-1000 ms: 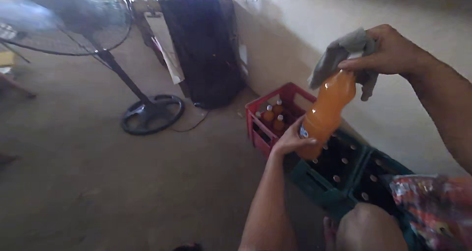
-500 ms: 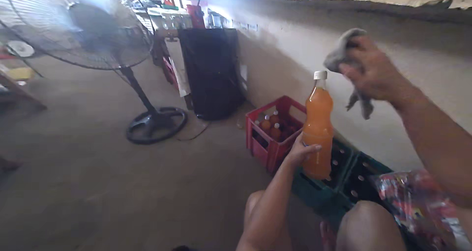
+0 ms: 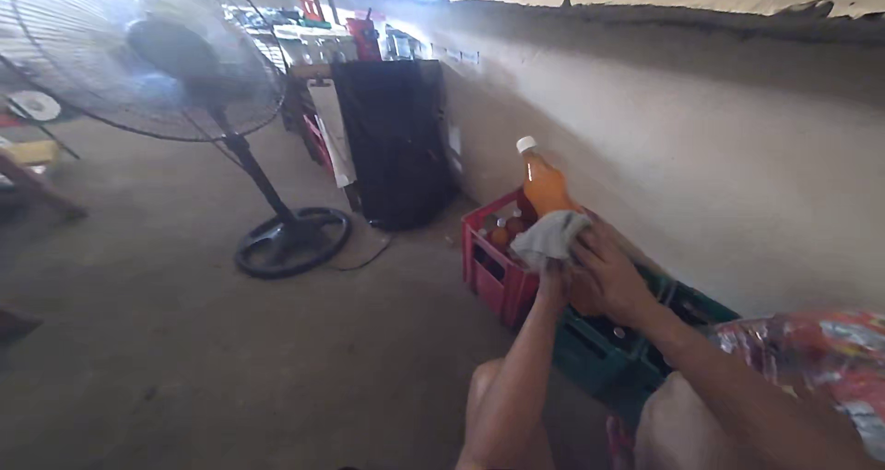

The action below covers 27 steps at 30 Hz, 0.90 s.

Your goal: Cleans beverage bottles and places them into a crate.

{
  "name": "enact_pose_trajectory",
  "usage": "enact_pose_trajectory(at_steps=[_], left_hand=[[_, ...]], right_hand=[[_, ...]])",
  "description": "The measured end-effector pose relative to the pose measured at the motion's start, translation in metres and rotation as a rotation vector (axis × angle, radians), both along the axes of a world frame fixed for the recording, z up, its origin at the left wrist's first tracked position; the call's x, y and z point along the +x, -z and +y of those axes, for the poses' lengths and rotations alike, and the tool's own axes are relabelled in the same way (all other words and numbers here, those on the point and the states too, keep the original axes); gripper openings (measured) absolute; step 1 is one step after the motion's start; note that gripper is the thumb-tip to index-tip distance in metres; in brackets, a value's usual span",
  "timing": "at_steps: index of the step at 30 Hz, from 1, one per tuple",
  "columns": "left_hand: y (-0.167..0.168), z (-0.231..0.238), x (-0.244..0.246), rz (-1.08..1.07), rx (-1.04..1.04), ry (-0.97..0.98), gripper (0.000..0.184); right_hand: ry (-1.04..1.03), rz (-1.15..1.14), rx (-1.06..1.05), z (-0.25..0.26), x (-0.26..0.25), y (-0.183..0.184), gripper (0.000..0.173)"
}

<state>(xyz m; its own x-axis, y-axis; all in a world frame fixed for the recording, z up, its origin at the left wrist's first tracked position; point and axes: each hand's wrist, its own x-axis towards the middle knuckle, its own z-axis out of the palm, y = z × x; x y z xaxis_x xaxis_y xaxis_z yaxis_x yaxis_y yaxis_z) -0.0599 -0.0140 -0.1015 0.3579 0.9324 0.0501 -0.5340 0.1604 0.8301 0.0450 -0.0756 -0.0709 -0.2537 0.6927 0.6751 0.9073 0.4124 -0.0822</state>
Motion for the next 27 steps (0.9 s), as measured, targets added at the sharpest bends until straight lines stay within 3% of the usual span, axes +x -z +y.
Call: enact_pose_trajectory(at_steps=[2,4,6,8,12,14,17,20,22,25,27], left_hand=[[0.006,0.006,-0.005,0.130,0.098,-0.077,0.034],[0.008,0.014,-0.010,0.225,0.215,-0.106,0.040],[0.009,0.021,-0.004,0.126,0.237,-0.138,0.045],[0.010,0.023,-0.004,0.022,0.227,-0.086,0.069],[0.010,0.018,-0.010,-0.042,0.217,0.019,0.072],[0.008,0.013,-0.017,-0.038,0.210,0.058,0.073],[0.015,0.019,-0.023,-0.128,0.183,0.092,0.110],[0.023,0.029,-0.019,-0.343,0.212,0.180,0.090],[0.024,0.027,-0.021,-0.213,0.286,0.168,0.094],[0.001,0.015,-0.026,0.185,0.391,0.033,0.095],[-0.007,0.012,-0.022,0.271,0.384,-0.042,0.101]], right_hand=[[0.105,0.075,0.041,-0.014,-0.012,0.029,0.044],[0.128,0.140,0.054,-0.012,-0.019,0.033,0.043],[0.114,0.217,-0.017,0.005,-0.023,0.007,0.049],[0.072,0.310,-0.152,0.028,-0.026,-0.035,0.052],[-0.164,0.452,-0.243,0.080,-0.024,-0.113,0.072],[-0.267,0.484,-0.272,0.100,-0.019,-0.139,0.071],[-0.456,0.667,-0.390,0.116,-0.012,-0.165,0.064],[-0.543,0.773,-0.381,0.120,-0.013,-0.166,0.049],[-0.490,0.743,-0.295,0.110,-0.017,-0.171,0.037],[-0.342,0.648,-0.147,0.092,-0.021,-0.183,0.037],[-0.284,0.644,-0.063,0.093,-0.023,-0.179,0.035]])
